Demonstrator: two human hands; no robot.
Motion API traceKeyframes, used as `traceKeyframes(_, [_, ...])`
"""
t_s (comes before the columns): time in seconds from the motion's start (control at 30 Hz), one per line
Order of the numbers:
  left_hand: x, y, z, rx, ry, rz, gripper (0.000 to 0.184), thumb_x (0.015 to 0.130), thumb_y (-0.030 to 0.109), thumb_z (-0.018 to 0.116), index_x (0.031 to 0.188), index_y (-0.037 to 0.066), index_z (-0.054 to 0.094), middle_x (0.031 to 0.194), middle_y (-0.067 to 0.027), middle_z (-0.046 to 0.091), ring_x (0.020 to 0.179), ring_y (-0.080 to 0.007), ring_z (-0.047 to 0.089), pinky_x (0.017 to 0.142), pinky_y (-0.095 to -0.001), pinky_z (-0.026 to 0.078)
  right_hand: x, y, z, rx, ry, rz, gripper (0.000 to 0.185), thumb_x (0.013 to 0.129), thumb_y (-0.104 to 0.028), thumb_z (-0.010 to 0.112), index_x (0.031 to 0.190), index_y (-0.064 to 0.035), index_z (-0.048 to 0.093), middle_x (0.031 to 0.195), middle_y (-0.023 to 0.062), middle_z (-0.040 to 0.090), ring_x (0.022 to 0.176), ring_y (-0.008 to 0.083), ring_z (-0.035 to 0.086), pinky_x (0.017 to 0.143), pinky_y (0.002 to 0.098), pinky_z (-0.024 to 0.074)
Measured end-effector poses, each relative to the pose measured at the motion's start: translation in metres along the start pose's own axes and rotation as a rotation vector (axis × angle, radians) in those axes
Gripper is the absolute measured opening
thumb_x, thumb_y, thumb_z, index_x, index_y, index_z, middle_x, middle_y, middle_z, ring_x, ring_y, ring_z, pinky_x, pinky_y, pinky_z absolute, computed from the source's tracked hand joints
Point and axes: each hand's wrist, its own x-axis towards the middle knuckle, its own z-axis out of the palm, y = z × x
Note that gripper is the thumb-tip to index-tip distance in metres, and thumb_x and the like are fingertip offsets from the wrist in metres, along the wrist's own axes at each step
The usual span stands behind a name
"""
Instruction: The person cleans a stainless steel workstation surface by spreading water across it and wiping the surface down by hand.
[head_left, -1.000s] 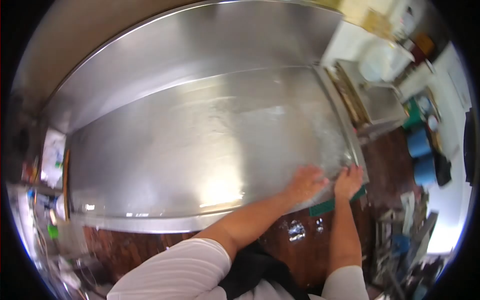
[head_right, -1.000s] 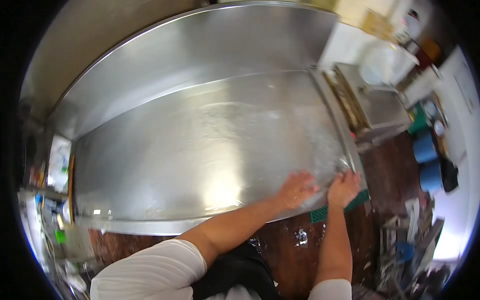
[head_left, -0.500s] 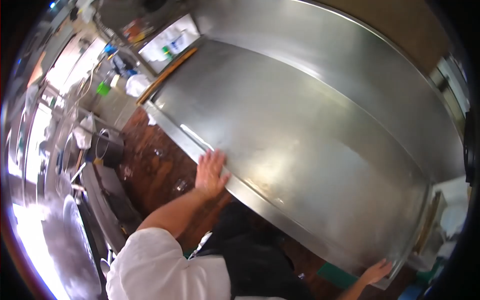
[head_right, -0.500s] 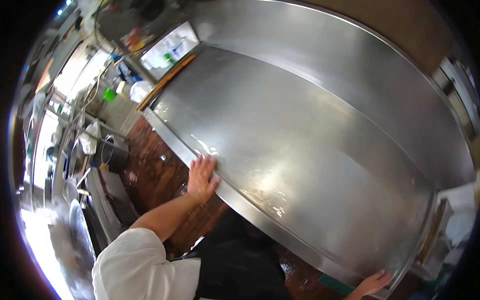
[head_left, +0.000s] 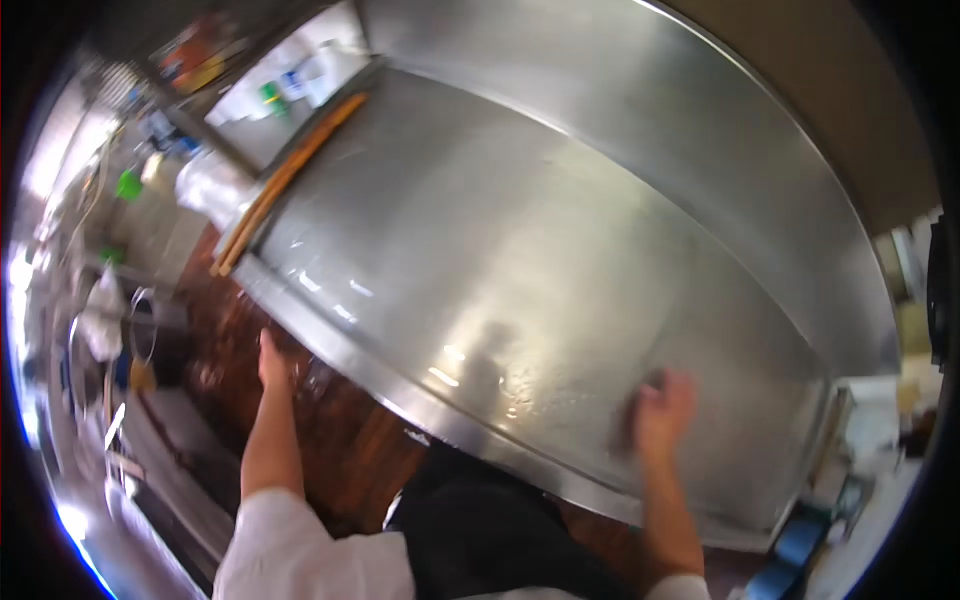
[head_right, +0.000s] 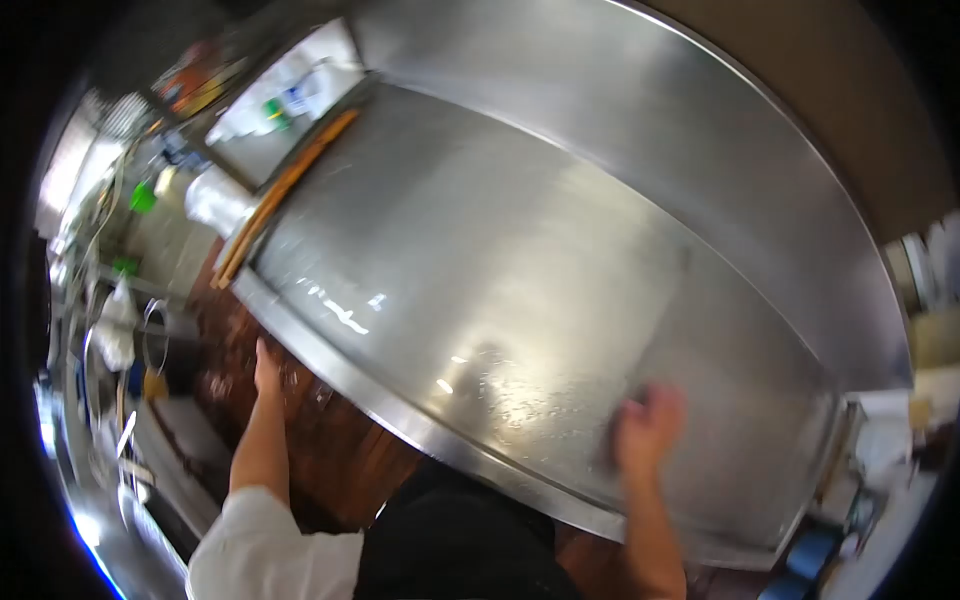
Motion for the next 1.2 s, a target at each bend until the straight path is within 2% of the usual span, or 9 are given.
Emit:
traceKeyframes(0.17, [0.014, -0.031, -0.038, 0.513, 0.253, 0.847, 0.049, 0.100, 0.028, 0.055, 0.137, -0.003, 0.049, 0.144, -0.0194, 0.049, 0.133, -0.0308, 0.047, 0.110, -0.0409, 0.036, 0.005, -0.257, 0.076, 0.691, -0.090, -0.565, 0.073, 0.081, -0.025, 0.073, 0.144, -0.0075, 0.041, 0.150, 0.0248, 0.034, 0.142, 0.0416, 0.028, 0.114, 0.0580, 0.0230])
traceKeyframes(0.27, [-0.005, 0.055, 0.009, 0.879, 0.078, 1.234, 0.055, 0.097, 0.027, 0.058, 0.142, -0.002, 0.045, 0.148, -0.0222, 0.043, 0.140, -0.0354, 0.036, 0.115, -0.0432, 0.028, 0.023, -0.327, 0.083, 0.423, -0.271, -0.629, 0.072, 0.093, -0.041, 0.054, 0.146, 0.0024, 0.034, 0.155, 0.0253, 0.027, 0.146, 0.0375, 0.023, 0.120, 0.0493, 0.0149])
traceKeyframes(0.47, [0.057, 0.097, 0.124, 1.362, -0.197, 1.098, 0.072, 0.097, 0.046, 0.052, 0.150, 0.003, 0.032, 0.154, -0.0236, 0.032, 0.145, -0.0383, 0.027, 0.117, -0.0472, 0.022, 0.112, -0.200, 0.108, -0.094, -0.153, -0.049, 0.079, 0.099, -0.055, 0.030, 0.154, -0.0001, 0.016, 0.163, 0.0171, 0.007, 0.152, 0.0306, -0.001, 0.122, 0.0448, -0.0042])
traceKeyframes(0.6, [0.062, 0.098, 0.247, 1.485, 0.058, 0.883, 0.071, 0.099, 0.054, 0.040, 0.153, 0.009, 0.029, 0.158, -0.0206, 0.024, 0.147, -0.0374, 0.021, 0.119, -0.0493, 0.015, 0.083, -0.060, 0.039, -0.095, -0.183, 0.271, 0.072, 0.098, -0.045, 0.045, 0.154, -0.0037, 0.024, 0.160, 0.0188, 0.021, 0.150, 0.0316, 0.014, 0.122, 0.0443, 0.0073])
traceKeyframes(0.7, [-0.033, 0.096, 0.345, 1.750, -0.415, 1.341, 0.056, 0.103, 0.045, 0.036, 0.144, 0.008, 0.045, 0.158, -0.0202, 0.026, 0.146, -0.0388, 0.021, 0.120, -0.0499, 0.012, 0.015, 0.039, 0.012, -0.166, -0.066, 0.560, 0.075, 0.098, -0.051, 0.042, 0.150, 0.0016, 0.030, 0.159, 0.0196, 0.024, 0.149, 0.0323, 0.016, 0.121, 0.0446, 0.0107])
traceKeyframes(0.8, [-0.102, -0.024, 0.453, 1.148, -0.347, 1.688, 0.057, 0.097, 0.044, 0.050, 0.138, 0.004, 0.051, 0.147, -0.0226, 0.041, 0.140, -0.0381, 0.033, 0.118, -0.0517, 0.021, -0.063, 0.090, -0.025, -0.182, -0.062, 0.783, 0.071, 0.100, -0.049, 0.042, 0.148, 0.0025, 0.034, 0.153, 0.0234, 0.035, 0.144, 0.0387, 0.029, 0.119, 0.0443, 0.0208])
traceKeyframes(0.87, [-0.216, -0.066, 0.458, 0.493, -0.917, 1.331, 0.076, 0.092, 0.050, 0.056, 0.146, 0.000, 0.037, 0.150, -0.0234, 0.038, 0.142, -0.0383, 0.030, 0.120, -0.0517, 0.016, -0.099, 0.100, -0.053, -0.224, -0.203, 0.813, 0.069, 0.098, -0.046, 0.049, 0.147, 0.0024, 0.037, 0.152, 0.0262, 0.034, 0.142, 0.0397, 0.031, 0.119, 0.0447, 0.0222])
traceKeyframes(1.07, [-0.350, -0.064, 0.376, 0.487, -1.790, 0.862, 0.060, 0.091, 0.048, 0.065, 0.138, 0.012, 0.054, 0.153, -0.0178, 0.037, 0.144, -0.0346, 0.030, 0.118, -0.0497, 0.022, -0.164, 0.063, -0.060, -0.244, -0.058, 0.804, 0.061, 0.098, -0.050, 0.044, 0.139, -0.0048, 0.050, 0.149, 0.0191, 0.042, 0.140, 0.0353, 0.034, 0.117, 0.0507, 0.0185])
traceKeyframes(1.2, [-0.121, 0.016, 0.347, 0.609, -0.868, 1.366, 0.061, 0.089, 0.040, 0.066, 0.138, 0.006, 0.052, 0.148, -0.0193, 0.042, 0.142, -0.0331, 0.032, 0.115, -0.0439, 0.030, -0.171, 0.067, -0.052, -0.239, 0.008, 0.768, 0.055, 0.098, -0.044, 0.047, 0.136, -0.0053, 0.053, 0.147, 0.0176, 0.045, 0.138, 0.0345, 0.038, 0.116, 0.0499, 0.0193])
